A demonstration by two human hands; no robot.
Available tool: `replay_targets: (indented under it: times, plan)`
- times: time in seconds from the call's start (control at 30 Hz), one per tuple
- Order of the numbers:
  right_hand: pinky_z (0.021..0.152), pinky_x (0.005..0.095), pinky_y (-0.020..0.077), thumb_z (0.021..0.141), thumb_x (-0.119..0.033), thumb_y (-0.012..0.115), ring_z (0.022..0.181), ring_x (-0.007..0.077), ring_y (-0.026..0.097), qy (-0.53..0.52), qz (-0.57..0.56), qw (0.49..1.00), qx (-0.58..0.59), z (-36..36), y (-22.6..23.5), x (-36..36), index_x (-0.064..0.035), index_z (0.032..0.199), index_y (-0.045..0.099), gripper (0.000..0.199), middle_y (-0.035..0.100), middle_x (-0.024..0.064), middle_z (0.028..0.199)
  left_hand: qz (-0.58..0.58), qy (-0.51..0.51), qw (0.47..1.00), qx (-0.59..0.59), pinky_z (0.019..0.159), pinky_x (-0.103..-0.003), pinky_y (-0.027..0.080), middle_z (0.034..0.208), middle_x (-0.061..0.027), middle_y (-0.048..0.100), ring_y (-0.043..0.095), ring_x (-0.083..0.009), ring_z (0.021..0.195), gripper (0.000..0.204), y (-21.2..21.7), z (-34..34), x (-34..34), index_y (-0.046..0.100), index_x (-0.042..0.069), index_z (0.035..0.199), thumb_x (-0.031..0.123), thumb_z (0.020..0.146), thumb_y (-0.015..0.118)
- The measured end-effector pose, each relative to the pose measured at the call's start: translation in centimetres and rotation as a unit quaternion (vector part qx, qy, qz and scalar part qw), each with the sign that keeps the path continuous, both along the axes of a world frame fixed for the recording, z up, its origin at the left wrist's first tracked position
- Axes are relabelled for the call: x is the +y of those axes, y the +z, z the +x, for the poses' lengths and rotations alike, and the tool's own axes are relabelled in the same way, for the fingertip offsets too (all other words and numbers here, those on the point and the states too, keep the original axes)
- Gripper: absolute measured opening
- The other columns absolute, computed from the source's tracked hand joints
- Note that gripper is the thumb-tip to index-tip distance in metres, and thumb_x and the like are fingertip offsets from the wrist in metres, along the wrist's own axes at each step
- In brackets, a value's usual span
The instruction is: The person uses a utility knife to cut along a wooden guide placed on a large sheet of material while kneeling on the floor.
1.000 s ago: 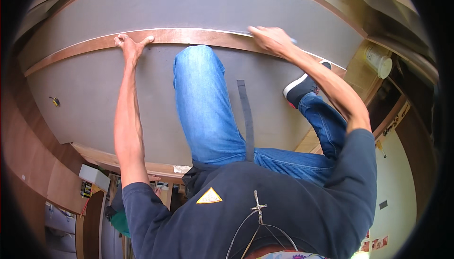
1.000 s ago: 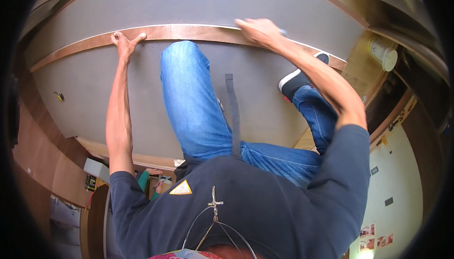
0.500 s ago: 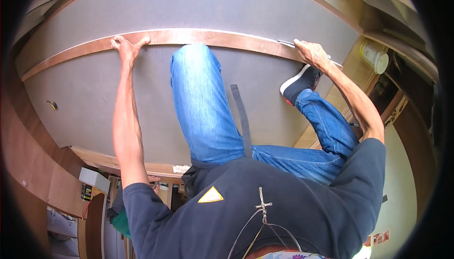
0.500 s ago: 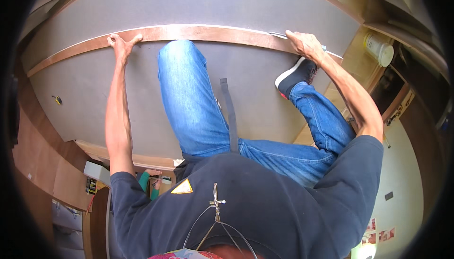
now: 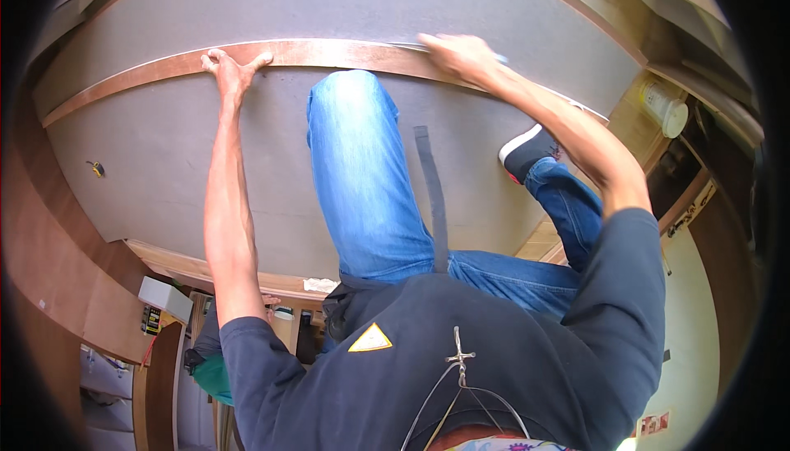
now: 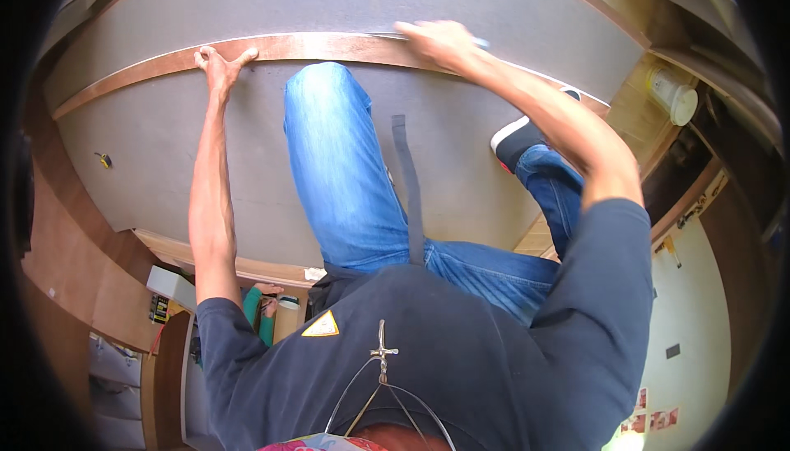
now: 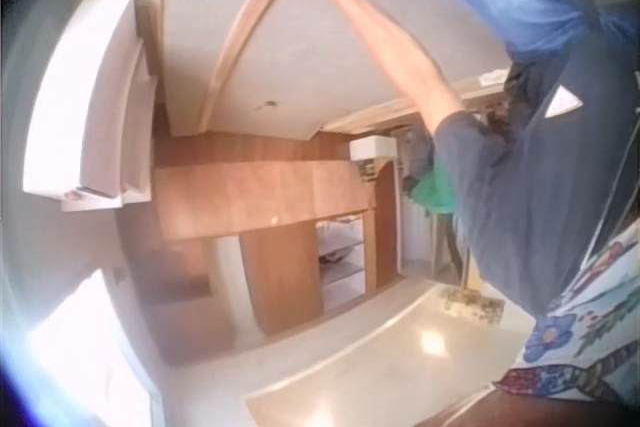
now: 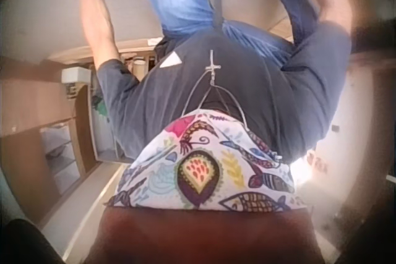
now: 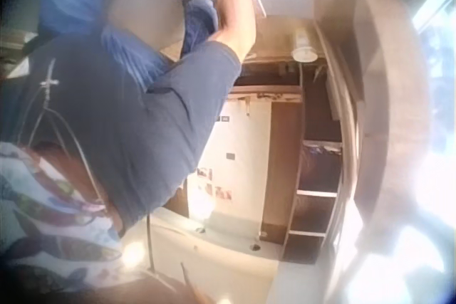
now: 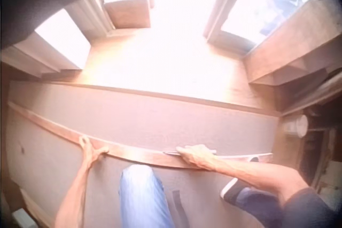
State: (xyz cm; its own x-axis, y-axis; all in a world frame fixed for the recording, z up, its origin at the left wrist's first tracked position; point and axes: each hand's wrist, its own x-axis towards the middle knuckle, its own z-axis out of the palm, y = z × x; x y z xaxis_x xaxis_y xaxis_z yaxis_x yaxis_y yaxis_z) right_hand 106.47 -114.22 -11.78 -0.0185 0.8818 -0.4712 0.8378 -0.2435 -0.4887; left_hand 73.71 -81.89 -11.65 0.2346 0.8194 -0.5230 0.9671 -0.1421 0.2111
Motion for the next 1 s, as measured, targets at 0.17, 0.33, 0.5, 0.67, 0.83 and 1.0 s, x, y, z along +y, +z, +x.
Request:
replay_targets:
  times: [0.17,0.33,0.5,0.67,0.83,1.0]
  plan:
    - [0.070,0.0501,0.0549,0.096,-0.014,0.047,0.085,0.0413,0.067,-0.029,-0.120,0.990,-0.068,9.9,5.3,-15.0,-0.0124,0.125,0.054,0.031,0.067,0.0183,0.094,0.025,-0.016,1.000,0.007,0.121,-0.040,0.027,0.160,-0.0342,-0.006,0.013,-0.0413,0.151,0.147,-0.4,0.1,0.0,0.001,-0.015,0.151,0.054,0.060,0.093]
    - [0.071,0.0501,0.0559,0.095,-0.013,0.045,0.085,0.0390,0.068,-0.012,-0.052,0.998,-0.018,4.9,4.1,-4.0,-0.0108,0.119,0.053,0.025,0.068,0.0188,0.098,0.000,0.001,1.000,-0.024,0.122,-0.045,0.023,0.158,-0.0362,-0.008,0.005,-0.0461,0.150,0.148,0.0,0.3,-0.1,0.000,-0.018,0.150,0.051,0.059,0.094]
    - [0.057,0.0474,0.0540,0.096,-0.014,0.047,0.072,0.0340,0.069,0.019,0.049,0.998,0.034,-5.6,-0.4,11.3,-0.0104,0.113,0.053,0.018,0.068,0.0161,0.080,0.006,-0.010,0.999,-0.031,0.122,-0.047,0.023,0.157,-0.0381,-0.008,0.003,-0.0480,0.150,0.148,0.1,0.2,0.1,0.000,-0.019,0.149,0.050,0.059,0.094]
    - [0.062,0.0487,0.0544,0.097,-0.016,0.046,0.076,0.0343,0.069,0.017,0.002,1.000,0.010,-0.4,0.2,2.5,-0.0147,0.122,0.051,0.025,0.068,0.0164,0.085,0.031,-0.011,0.999,-0.026,0.120,-0.046,0.026,0.156,-0.0383,0.000,0.010,-0.0470,0.148,0.146,-1.6,-0.9,0.3,0.007,-0.017,0.148,0.053,0.055,0.095]
    - [0.068,0.0541,0.0534,0.096,-0.023,0.051,0.081,0.0409,0.068,-0.087,-0.095,0.990,-0.058,7.6,6.0,-13.6,-0.0130,0.116,0.051,0.022,0.067,0.0200,0.084,0.073,-0.058,0.992,-0.085,0.113,-0.047,0.033,0.142,-0.0323,0.019,0.027,-0.0421,0.132,0.133,-3.6,-2.6,1.2,0.022,-0.011,0.135,0.059,0.049,0.096]
    - [0.073,0.0539,0.0511,0.092,-0.031,0.060,0.087,0.0448,0.067,-0.404,-0.053,0.913,0.023,6.0,4.4,-15.0,-0.0135,0.120,0.052,0.034,0.068,0.0227,0.087,0.115,-0.051,0.986,-0.109,0.117,-0.047,0.025,0.147,-0.0335,0.015,0.022,-0.0420,0.138,0.135,-5.5,-3.0,1.7,0.018,-0.012,0.139,0.057,0.053,0.096]
